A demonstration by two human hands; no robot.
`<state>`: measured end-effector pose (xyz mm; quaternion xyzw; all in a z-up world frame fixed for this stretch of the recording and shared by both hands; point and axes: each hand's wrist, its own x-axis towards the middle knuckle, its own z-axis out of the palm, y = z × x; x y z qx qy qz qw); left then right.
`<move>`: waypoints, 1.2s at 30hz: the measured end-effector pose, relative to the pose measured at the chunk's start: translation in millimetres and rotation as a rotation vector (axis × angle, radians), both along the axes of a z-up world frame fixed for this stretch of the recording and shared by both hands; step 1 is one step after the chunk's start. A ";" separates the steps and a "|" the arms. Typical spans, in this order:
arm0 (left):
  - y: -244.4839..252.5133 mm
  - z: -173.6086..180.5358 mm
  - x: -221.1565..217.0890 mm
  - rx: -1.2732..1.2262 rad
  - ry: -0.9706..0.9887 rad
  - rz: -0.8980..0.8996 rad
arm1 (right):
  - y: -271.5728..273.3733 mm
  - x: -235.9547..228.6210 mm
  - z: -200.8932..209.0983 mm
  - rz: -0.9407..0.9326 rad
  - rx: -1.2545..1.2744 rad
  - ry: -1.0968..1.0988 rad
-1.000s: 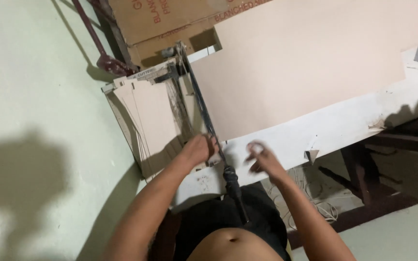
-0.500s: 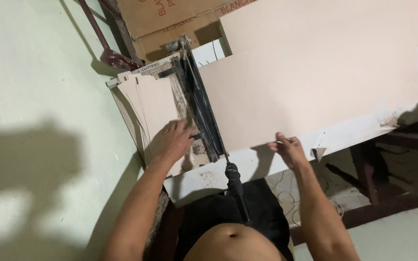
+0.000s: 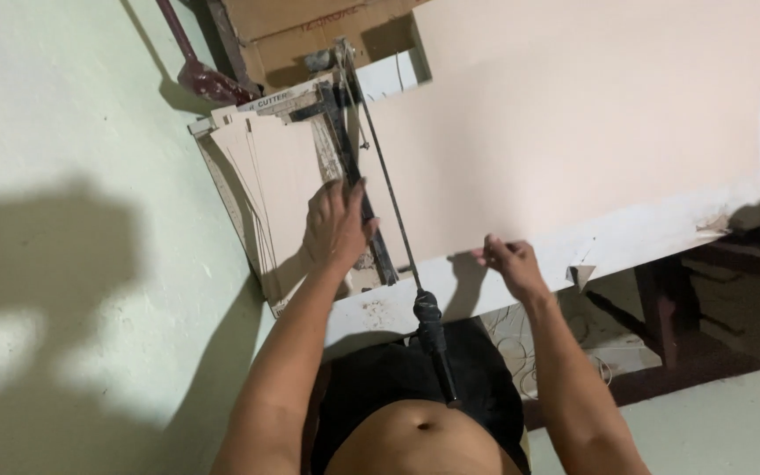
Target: The person operates a manual paper cutter to trim large sheets of light-colored paper. They align the paper against the guide, pull down the cutting lever to slice the sheet, and then remove the cut pieces.
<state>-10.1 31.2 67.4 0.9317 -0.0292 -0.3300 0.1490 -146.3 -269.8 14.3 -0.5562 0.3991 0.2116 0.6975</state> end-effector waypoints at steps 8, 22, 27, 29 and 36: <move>-24.0 -58.4 -2.2 0.072 0.113 -0.080 | -0.8 32.4 -8.9 0.005 -0.010 0.045; -36.7 -60.0 5.7 0.320 0.208 -0.152 | 133.8 -0.9 201.1 1.166 -0.675 0.096; -37.0 -61.8 7.1 0.186 0.172 -0.100 | 138.2 -67.2 51.7 1.288 -0.764 0.087; -34.7 -65.6 0.3 0.196 0.160 -0.086 | 130.6 -94.0 -18.6 1.278 -0.863 -0.014; -37.5 -16.7 -3.6 0.300 0.014 -0.209 | 111.8 -15.2 193.4 0.920 -0.420 0.118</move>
